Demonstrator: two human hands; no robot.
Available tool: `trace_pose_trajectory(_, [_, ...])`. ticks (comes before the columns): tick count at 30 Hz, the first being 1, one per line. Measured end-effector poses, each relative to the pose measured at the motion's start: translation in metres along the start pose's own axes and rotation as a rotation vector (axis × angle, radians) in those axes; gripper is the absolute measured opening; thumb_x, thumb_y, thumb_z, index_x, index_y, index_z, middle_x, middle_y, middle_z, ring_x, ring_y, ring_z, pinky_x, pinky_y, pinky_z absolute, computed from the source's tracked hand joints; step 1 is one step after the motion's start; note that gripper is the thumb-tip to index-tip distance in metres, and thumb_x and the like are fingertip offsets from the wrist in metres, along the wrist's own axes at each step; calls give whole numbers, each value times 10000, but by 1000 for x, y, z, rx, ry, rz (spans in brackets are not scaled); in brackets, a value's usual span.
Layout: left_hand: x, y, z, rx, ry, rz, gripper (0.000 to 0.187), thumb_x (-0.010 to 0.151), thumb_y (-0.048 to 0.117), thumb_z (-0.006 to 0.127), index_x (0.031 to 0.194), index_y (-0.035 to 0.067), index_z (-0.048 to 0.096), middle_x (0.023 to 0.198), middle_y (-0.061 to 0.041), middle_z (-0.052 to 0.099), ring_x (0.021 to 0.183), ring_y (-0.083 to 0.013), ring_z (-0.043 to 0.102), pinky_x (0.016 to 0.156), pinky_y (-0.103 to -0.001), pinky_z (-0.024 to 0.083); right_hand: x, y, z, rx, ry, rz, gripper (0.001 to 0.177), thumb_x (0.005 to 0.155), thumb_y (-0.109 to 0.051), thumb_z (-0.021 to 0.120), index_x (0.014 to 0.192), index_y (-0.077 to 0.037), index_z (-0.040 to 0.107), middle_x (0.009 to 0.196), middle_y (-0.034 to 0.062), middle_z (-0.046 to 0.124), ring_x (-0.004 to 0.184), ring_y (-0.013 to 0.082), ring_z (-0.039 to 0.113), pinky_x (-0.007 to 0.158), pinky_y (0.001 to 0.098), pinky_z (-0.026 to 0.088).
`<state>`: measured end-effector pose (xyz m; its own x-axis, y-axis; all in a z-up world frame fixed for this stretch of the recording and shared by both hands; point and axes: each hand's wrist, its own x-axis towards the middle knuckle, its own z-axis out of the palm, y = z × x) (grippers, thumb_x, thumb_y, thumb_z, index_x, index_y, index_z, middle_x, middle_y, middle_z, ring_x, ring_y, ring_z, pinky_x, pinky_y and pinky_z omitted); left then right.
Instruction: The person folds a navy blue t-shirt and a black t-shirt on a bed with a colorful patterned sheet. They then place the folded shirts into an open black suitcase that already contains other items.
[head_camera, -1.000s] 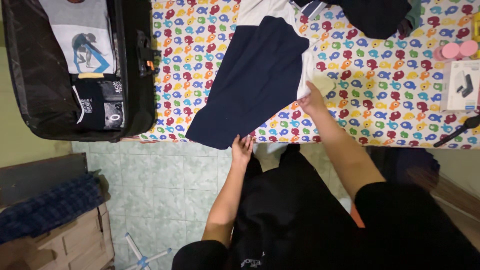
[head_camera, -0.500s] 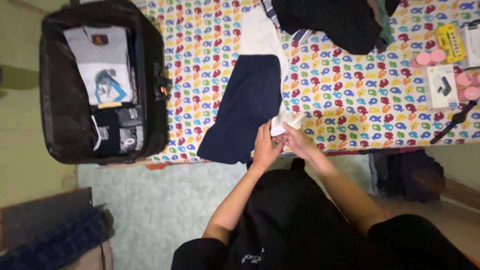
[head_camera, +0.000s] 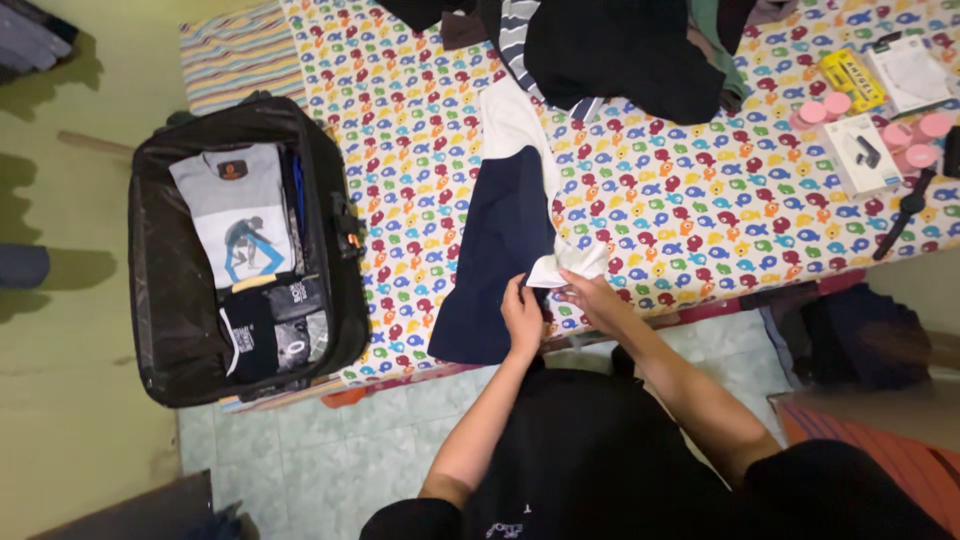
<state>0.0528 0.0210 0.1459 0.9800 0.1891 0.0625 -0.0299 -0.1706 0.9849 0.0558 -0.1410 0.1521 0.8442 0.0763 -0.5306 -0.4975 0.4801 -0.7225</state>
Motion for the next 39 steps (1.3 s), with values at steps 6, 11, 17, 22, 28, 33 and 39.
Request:
trace_pose_trajectory(6, [3, 11, 7, 33, -115, -73, 175, 1035, 94, 542, 1165, 4, 617, 749, -189, 640, 677, -303, 639, 627, -386, 487, 13, 8, -17, -30, 115, -68, 325, 1019, -270, 697, 1129, 29, 632, 1061, 91, 692, 956, 165, 658, 887, 321, 532])
trace_pose_trajectory(11, [5, 49, -3, 224, -299, 60, 217, 895, 184, 774, 1009, 24, 681, 749, -218, 660, 681, -368, 693, 624, -423, 520, 23, -18, -30, -150, 212, -319, 294, 1007, -302, 676, 1049, -13, 712, 1005, 90, 697, 918, 160, 651, 853, 309, 513])
trace_pose_trajectory(17, [8, 72, -36, 294, -264, 340, 328, 780, -15, 685, 1101, 54, 684, 1030, -201, 726, 968, -413, 698, 817, -459, 556, 5, -51, -22, -1058, 547, -1152, 230, 950, -187, 731, 993, 35, 773, 1069, 107, 732, 1029, 233, 639, 931, 352, 455])
trace_pose_trajectory(22, [20, 56, -65, 443, -121, 255, 496, 705, -77, 612, 1183, 40, 672, 1128, -202, 706, 1029, -410, 677, 896, -462, 544, 15, -64, -36, -488, 467, -758, 189, 978, -125, 667, 976, 54, 726, 878, 41, 737, 781, 110, 642, 697, 270, 508])
trace_pose_trajectory(28, [31, 27, -91, 622, 2, 192, 603, 684, -90, 589, 1268, 51, 642, 1155, -199, 683, 1032, -423, 657, 887, -482, 529, 18, -105, -71, -236, 631, -692, 148, 994, -104, 589, 951, -3, 689, 789, 27, 679, 614, 93, 532, 534, 277, 406])
trace_pose_trajectory(33, [41, 22, -117, 702, 69, 186, 588, 698, -89, 594, 1249, 99, 671, 1081, -166, 645, 979, -404, 646, 821, -468, 528, 21, -158, -121, -100, 817, -809, 132, 996, -38, 557, 896, 31, 607, 797, 30, 588, 659, 94, 546, 559, 258, 425])
trace_pose_trajectory(39, [69, -12, -142, 560, 201, 192, 214, 884, -5, 624, 1085, -1, 700, 982, -165, 619, 849, -331, 625, 750, -412, 520, -11, -215, -178, -18, 765, -1057, 105, 998, -45, 580, 945, 16, 647, 890, 30, 643, 777, 101, 614, 674, 286, 504])
